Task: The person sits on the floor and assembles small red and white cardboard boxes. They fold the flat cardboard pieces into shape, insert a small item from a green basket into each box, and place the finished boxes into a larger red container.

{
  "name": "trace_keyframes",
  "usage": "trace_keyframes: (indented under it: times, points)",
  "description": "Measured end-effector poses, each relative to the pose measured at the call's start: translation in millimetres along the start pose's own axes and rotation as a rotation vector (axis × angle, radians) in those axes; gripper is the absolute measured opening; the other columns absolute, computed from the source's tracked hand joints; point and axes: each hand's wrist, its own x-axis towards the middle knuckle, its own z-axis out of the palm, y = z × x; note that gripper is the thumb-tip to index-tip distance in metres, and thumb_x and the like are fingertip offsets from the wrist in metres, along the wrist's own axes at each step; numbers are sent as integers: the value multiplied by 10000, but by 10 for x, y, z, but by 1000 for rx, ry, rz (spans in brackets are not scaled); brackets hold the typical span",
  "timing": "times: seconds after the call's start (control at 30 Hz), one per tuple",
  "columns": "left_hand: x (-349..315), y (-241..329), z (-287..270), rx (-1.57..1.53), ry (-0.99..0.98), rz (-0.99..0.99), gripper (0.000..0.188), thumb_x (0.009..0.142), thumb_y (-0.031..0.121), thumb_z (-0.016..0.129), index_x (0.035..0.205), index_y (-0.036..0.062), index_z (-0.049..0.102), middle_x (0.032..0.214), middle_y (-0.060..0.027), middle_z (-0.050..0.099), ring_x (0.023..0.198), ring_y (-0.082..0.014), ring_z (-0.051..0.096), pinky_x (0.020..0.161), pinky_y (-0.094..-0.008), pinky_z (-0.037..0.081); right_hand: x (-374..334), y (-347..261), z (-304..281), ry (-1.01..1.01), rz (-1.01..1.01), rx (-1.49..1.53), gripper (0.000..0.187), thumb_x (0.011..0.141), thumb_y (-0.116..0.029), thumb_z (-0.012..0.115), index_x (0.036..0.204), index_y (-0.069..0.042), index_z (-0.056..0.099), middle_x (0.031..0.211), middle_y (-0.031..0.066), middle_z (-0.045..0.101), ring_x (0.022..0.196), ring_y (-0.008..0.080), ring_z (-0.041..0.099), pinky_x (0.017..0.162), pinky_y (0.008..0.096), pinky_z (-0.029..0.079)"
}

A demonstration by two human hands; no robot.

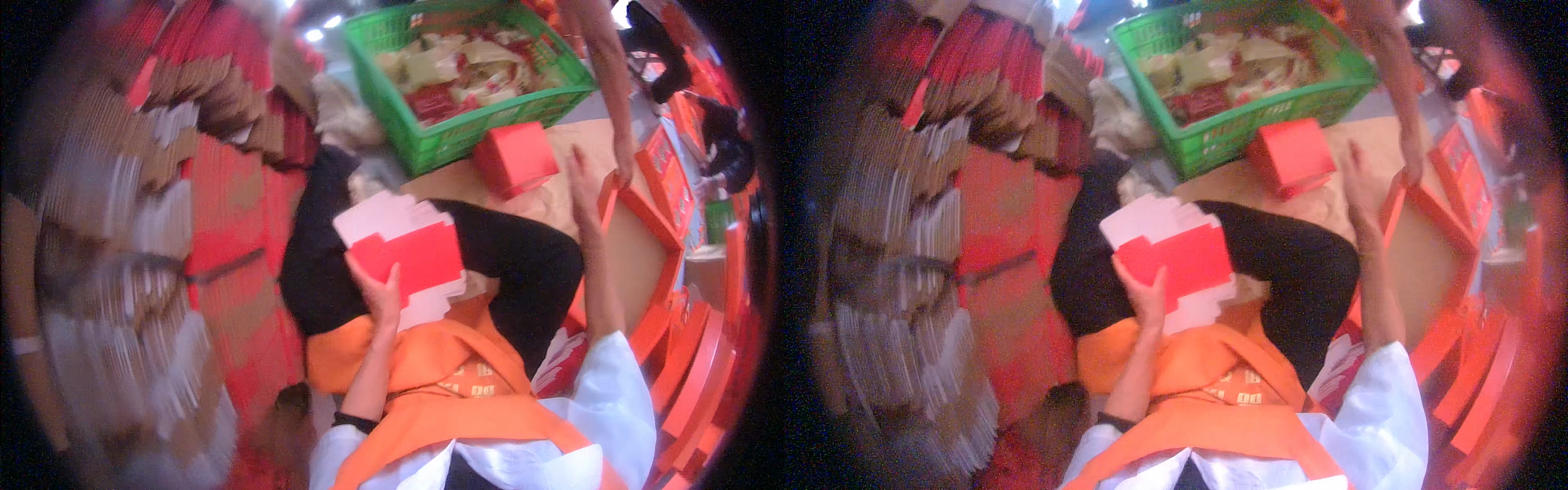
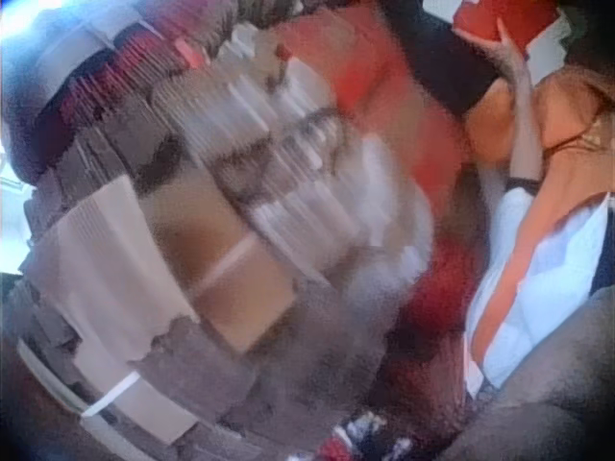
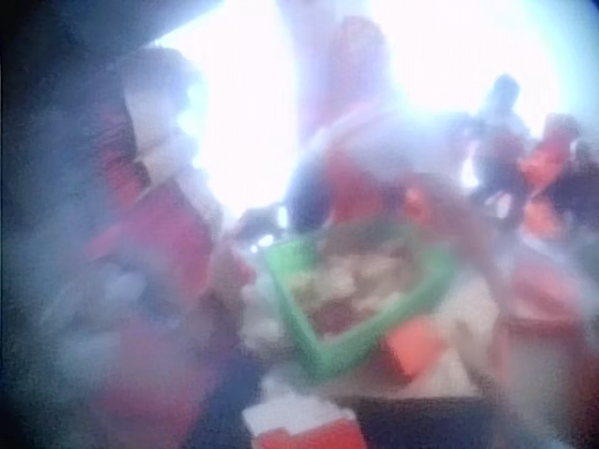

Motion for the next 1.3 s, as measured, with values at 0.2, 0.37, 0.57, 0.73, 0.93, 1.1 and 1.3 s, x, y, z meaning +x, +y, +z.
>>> trace_keyframes:
  times: [0.2, 0.37, 0.57, 0.73, 0.93, 1.1, 1.3]
  points:
    - [-37, 63, -117, 37, 73, -75, 658, 740, 90, 648, 1277, -18, 284, 1260, -202, 376, 1175, -306, 375, 992, -363, 295, -1274, -1124, 409, -171, -217, 166, 300, 878, -134, 459, 1149, -8, 492, 1105, 89, 536, 1047, 171, 482, 928, 302, 355]
    - [-67, -1, 82, 94, 52, 102, 546, 758, 74, 609, 1227, -25, 348, 1240, -191, 397, 1158, -307, 392, 983, -362, 307, -1956, -885, 1255, -666, 3, 285, 400, 858, -151, 506, 1219, -2, 423, 1186, 175, 500, 1115, 244, 476, 948, 330, 359]
    - [-103, 62, -31, 97, 78, 182, 492, 749, 32, 575, 1191, -26, 368, 1221, -203, 397, 1166, -324, 369, 1003, -369, 278, -2035, -792, 1801, -612, 87, 489, 351, 853, -170, 515, 1160, -4, 482, 1131, 139, 541, 1044, 225, 521, 892, 319, 407]
    - [-146, 216, -48, 55, 48, 89, 428, 773, 71, 583, 1155, -27, 415, 1164, -182, 467, 1087, -269, 449, 925, -346, 358, -1958, -619, 1838, -603, 47, 572, 312, 872, -154, 491, 1145, -2, 492, 1081, 104, 555, 1001, 177, 525, 877, 293, 409]
    - [1, 521, -319, -318, -90, -226, 309, 863, 255, 532, 1029, -4, 557, 923, -83, 605, 812, -173, 573, 745, -297, 457, -2113, -987, 1360, -615, 215, 826, 241, 889, -177, 477, 1039, 0, 541, 928, 64, 596, 844, 123, 553, 769, 254, 444]
    - [132, 970, -605, -818, 98, -459, 440, 871, 373, 500, 1003, -46, 531, 948, -105, 587, 801, -206, 594, 706, -342, 499, -2405, -964, 940, -739, 549, 973, 254, 908, -162, 453, 1090, 9, 500, 881, 76, 605, 844, 148, 570, 755, 260, 466]
    - [-279, 1068, -705, -299, -67, -14, 332, 895, 293, 488, 832, -17, 590, 788, -39, 601, 714, -129, 538, 648, -303, 433, -2423, -1000, 1053, -682, 748, 1398, 317, 866, -224, 529, 1109, -24, 493, 897, 51, 598, 881, 171, 566, 817, 318, 444]
